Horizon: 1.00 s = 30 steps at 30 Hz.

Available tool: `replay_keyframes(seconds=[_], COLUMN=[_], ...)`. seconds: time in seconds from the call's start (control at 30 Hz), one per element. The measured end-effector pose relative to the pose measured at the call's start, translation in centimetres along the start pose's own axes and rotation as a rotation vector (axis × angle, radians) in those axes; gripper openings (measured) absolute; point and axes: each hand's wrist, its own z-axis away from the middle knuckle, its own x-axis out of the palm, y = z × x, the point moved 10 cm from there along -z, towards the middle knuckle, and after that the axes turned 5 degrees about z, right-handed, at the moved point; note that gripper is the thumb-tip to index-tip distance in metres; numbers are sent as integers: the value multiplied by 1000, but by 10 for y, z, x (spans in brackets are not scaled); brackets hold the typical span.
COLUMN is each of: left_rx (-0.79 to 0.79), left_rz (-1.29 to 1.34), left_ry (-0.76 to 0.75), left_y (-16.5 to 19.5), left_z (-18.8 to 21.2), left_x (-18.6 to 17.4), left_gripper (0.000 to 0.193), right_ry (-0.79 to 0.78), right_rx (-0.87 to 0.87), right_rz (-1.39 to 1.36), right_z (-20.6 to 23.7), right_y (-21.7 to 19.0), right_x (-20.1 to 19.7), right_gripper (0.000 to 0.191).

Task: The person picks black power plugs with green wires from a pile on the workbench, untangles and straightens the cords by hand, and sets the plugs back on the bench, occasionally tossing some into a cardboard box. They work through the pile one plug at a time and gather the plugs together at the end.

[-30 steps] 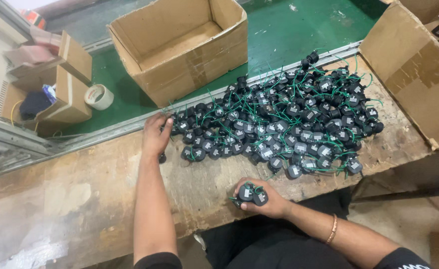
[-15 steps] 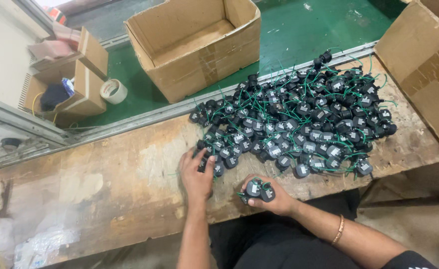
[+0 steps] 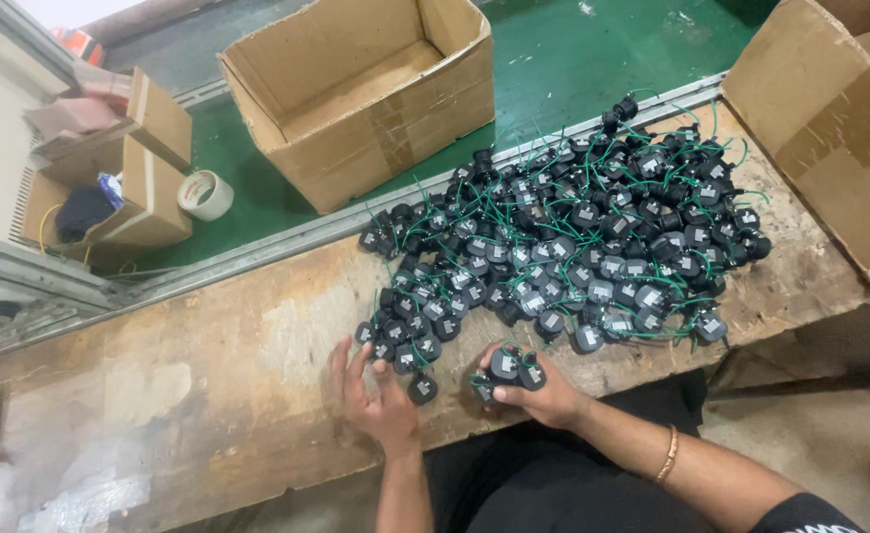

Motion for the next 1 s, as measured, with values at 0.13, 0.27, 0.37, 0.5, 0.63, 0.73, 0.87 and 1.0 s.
replay_keyframes(seconds=[0.13, 0.27, 0.37, 0.5, 0.63, 0.73, 0.87, 1.0], left_rx=[-89, -111, -54, -41, -198, -391, -453, -244], left_rz=[-76, -356, -379, -281, -301, -15, 448, 598], left_ry=[-3, -283, -299, -298, -283, -185, -34, -228], left_y=[-8, -8, 2, 5, -17, -43, -50, -2], left_z=[22, 32, 28, 28, 41, 49, 55, 56], left_x=[-25, -5, 4, 15, 6, -10, -26, 11], left_gripper=[31, 46, 38, 28, 33, 37, 23, 20], right_ry=[9, -38, -25, 23, 22, -1, 1, -62], right_rx=[-8, -29, 27, 47, 58, 72, 79, 66], right_rz=[-71, -243, -416, -591, -649, -603, -550, -463], right_z=[1, 2, 3, 1, -2, -2, -2, -2], right_y=[5, 5, 8, 5, 5, 8, 9, 5], right_x=[-5, -4, -6, -12, -12, -9, -5, 6], right_gripper=[44, 45, 46, 48, 53, 54, 56, 62])
